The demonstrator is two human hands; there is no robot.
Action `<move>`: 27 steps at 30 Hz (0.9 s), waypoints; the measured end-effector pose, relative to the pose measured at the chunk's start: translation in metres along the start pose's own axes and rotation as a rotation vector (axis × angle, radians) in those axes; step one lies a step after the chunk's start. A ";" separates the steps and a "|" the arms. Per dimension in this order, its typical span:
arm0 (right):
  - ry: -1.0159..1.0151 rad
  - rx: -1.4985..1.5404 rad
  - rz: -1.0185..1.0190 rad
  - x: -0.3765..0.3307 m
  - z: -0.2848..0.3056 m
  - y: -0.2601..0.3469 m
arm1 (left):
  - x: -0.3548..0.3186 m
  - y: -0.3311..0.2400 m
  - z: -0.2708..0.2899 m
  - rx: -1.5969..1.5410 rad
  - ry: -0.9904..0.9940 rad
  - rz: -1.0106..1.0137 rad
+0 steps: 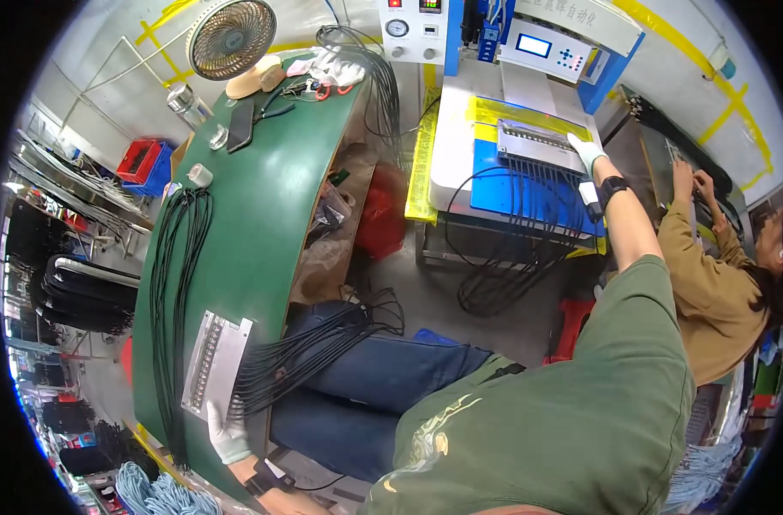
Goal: The person places a metal fixture onto the machine, retrieves a bundle of black cables, and inserts the cable ends one at a time into the fixture slots before removing the loaded fixture.
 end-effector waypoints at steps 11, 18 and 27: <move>-0.170 -0.733 -0.099 -0.058 -0.007 0.056 | -0.006 -0.007 0.003 -0.024 -0.042 0.010; -0.295 -0.919 -0.175 -0.123 0.009 0.085 | 0.003 0.001 0.004 -0.008 0.042 0.011; 0.029 -0.980 0.327 -0.146 0.082 -0.099 | 0.004 -0.001 0.001 -0.032 0.090 -0.014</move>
Point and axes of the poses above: each hand's wrist, its own x-axis towards the middle knuckle, its own z-axis out of the back of the hand, y = z × x, the point moved 2 cm from there along x, towards the middle knuckle, and after that the axes turned 11 degrees about -z, right-handed, at the moved point
